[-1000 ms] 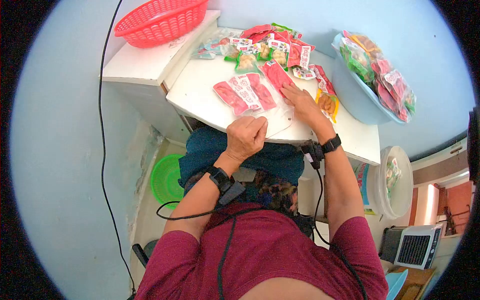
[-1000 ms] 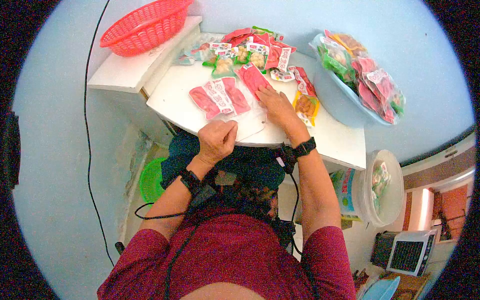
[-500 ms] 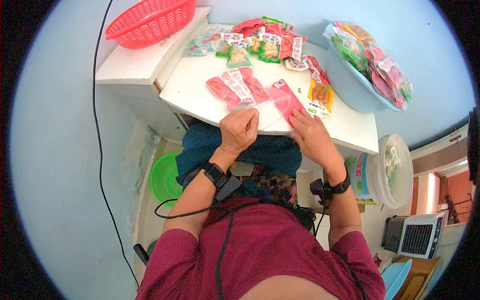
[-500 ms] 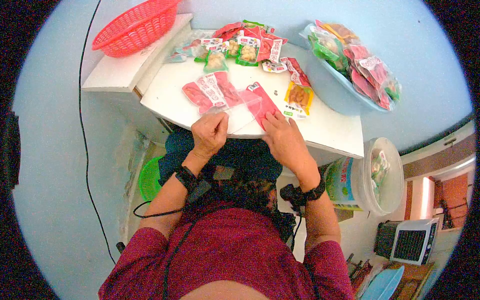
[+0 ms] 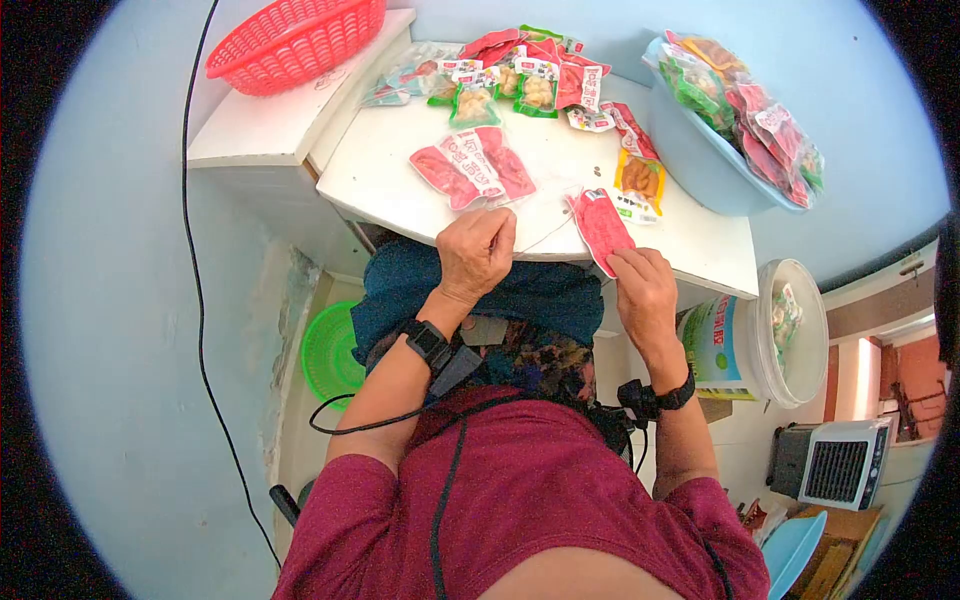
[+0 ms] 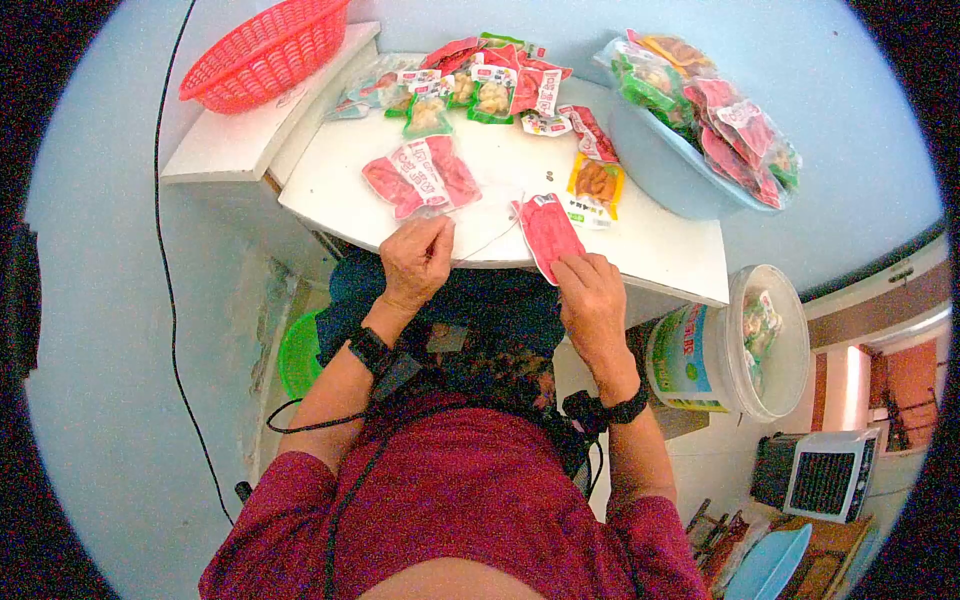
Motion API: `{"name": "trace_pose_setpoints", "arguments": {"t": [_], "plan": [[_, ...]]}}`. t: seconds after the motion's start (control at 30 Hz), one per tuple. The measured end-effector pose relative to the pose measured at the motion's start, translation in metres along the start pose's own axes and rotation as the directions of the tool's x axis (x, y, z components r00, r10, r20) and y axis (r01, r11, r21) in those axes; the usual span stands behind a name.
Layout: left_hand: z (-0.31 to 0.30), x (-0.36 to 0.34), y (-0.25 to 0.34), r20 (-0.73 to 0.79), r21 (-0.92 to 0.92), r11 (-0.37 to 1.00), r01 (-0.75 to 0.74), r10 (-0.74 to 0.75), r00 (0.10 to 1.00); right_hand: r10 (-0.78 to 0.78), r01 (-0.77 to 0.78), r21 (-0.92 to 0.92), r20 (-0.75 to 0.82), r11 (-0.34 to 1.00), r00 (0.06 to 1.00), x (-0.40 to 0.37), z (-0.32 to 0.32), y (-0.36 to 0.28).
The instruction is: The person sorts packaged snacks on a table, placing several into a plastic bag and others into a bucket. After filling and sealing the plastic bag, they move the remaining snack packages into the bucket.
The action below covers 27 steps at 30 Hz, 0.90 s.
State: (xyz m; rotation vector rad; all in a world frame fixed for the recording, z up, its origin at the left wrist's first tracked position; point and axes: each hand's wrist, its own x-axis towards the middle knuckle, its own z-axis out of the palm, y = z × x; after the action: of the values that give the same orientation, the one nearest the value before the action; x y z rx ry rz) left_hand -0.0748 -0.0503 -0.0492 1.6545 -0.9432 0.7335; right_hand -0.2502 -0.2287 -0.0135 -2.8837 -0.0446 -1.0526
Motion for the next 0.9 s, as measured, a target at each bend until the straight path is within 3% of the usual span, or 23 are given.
{"name": "trace_pose_setpoints", "arguments": {"t": [0.23,0.27,0.33,0.37,0.43,0.47,0.6,0.9], "plan": [[-0.001,-0.001,0.002,0.040,0.014,0.998,0.059,-0.059,0.997,0.268,-0.234,0.200,-0.165,0.952,0.949,-0.005,-0.034,-0.014],[-0.001,-0.001,0.003,0.040,0.010,0.998,0.063,-0.064,0.997,0.449,-0.386,0.358,-0.111,0.850,0.887,-0.008,-0.040,-0.015],[-0.001,0.000,0.003,0.038,0.003,0.997,0.073,-0.073,0.997,0.728,-0.612,0.608,0.079,0.507,0.681,-0.014,-0.052,-0.016],[-0.001,0.001,0.003,0.035,0.006,0.998,0.056,-0.056,0.998,0.748,-0.632,0.660,0.157,0.406,0.645,-0.013,-0.059,-0.015],[-0.002,0.002,0.004,0.037,0.006,1.000,0.024,-0.024,0.999,0.764,-0.658,0.730,0.315,0.184,0.563,-0.011,-0.069,-0.012],[-0.002,0.001,0.003,0.032,0.000,1.000,0.027,-0.027,0.999,0.738,-0.562,0.827,0.379,0.001,0.559,-0.009,-0.064,-0.013],[0.001,0.000,0.002,0.039,-0.023,0.998,0.054,-0.053,0.998,0.625,-0.446,0.834,0.543,-0.325,0.561,-0.011,-0.048,-0.017],[-0.005,0.000,0.014,0.086,0.011,0.997,0.080,-0.080,0.993,0.542,-0.386,0.762,0.643,-0.520,0.540,-0.005,-0.017,-0.028]]}}
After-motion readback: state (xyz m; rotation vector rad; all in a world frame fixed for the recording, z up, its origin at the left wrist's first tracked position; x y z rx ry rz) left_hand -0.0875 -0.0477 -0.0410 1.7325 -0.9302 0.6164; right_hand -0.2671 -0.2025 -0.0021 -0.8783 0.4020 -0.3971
